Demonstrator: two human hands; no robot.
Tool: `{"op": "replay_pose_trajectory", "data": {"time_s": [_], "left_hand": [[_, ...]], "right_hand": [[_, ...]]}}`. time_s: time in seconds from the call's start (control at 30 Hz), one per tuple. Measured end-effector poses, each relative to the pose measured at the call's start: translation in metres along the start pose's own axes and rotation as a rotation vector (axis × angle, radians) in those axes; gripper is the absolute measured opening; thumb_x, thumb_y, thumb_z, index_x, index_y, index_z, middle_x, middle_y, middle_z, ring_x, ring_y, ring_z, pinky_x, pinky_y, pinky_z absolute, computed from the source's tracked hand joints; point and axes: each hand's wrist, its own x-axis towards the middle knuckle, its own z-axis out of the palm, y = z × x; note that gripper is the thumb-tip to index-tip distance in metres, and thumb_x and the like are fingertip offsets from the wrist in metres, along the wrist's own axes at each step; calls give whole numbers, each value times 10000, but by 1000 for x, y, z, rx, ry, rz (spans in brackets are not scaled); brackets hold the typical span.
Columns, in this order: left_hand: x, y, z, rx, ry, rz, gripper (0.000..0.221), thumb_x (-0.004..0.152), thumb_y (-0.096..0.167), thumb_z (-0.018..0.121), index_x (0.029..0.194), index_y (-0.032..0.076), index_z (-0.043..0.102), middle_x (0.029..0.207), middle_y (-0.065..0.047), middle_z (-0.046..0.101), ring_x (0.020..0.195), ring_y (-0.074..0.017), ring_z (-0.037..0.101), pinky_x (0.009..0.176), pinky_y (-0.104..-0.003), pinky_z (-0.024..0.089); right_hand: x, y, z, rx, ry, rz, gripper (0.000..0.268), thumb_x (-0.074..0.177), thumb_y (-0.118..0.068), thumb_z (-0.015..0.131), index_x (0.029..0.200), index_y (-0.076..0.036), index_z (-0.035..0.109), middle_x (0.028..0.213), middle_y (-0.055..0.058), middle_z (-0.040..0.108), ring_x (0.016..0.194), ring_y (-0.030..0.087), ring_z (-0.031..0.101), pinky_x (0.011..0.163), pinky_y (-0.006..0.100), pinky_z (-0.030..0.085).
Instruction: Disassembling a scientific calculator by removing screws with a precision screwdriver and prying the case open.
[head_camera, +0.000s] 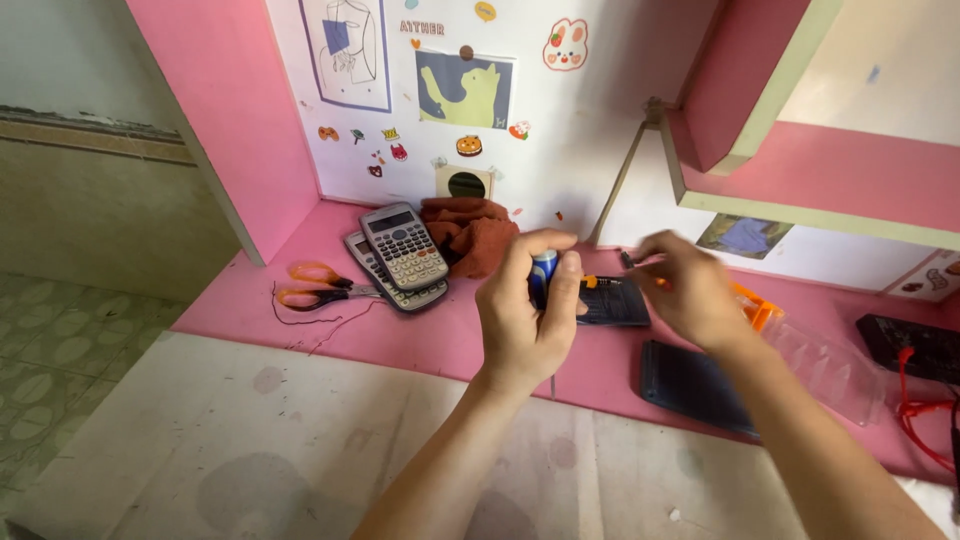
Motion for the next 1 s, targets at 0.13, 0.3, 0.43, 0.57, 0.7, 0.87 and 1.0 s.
{"op": "replay_pose_trajectory", "data": {"time_s": [0.13,0.3,0.43,0.57,0.7,0.87,1.0], "left_hand": [[2,12,-1,59,-44,-156,188,901,221,445,956,55,512,690,-54,593,452,-127,599,384,-173,430],[-6,12,10,159,-2,-180,185,918,238,363,935,62,420,642,-32,632,601,-133,631,578,-245,481],[-14,7,15,150,-9,-221,160,920,229,366,929,76,412,606,-45,604,543,-133,582,537,-255,452],[-16,5,21,37,-8,-179,143,936,215,338,945,74,359,618,-64,500,539,-133,522,529,-239,415],[-13,10,29,-23,101,-184,231,930,327,357,918,98,327,622,-52,394,469,-132,451,502,-224,381],[-7,16,31,-163,172,-347,215,884,354,407,903,143,368,571,-27,342,427,-101,397,339,-200,318],[-8,16,31,-211,133,-345,169,889,308,406,898,141,384,582,-3,316,423,-80,377,313,-193,289]], "right_hand": [[-53,0,-42,-7,-58,-177,430,667,-263,703,1018,-49,576,989,46,644,890,164,619,800,276,470],[-86,38,-44,-188,-427,-83,1046,472,-580,798,1300,-110,366,1252,107,492,1144,267,484,936,374,378],[-80,25,-46,-140,-444,80,1002,451,-481,844,1280,-136,399,1213,45,542,1092,195,537,915,324,411],[-86,22,-53,-352,-267,-18,883,368,-466,773,1187,-272,504,1154,-8,540,938,240,583,688,405,500],[-99,4,-74,-316,29,-401,892,357,-399,691,1171,-72,526,1020,105,592,904,262,605,658,388,524],[-107,-16,-78,-165,-106,-448,883,389,-412,692,1183,-79,498,948,67,591,754,226,625,564,351,525],[-109,-19,-76,-29,-188,-463,857,387,-344,725,1165,-54,515,926,73,602,610,219,643,536,299,522]]}}
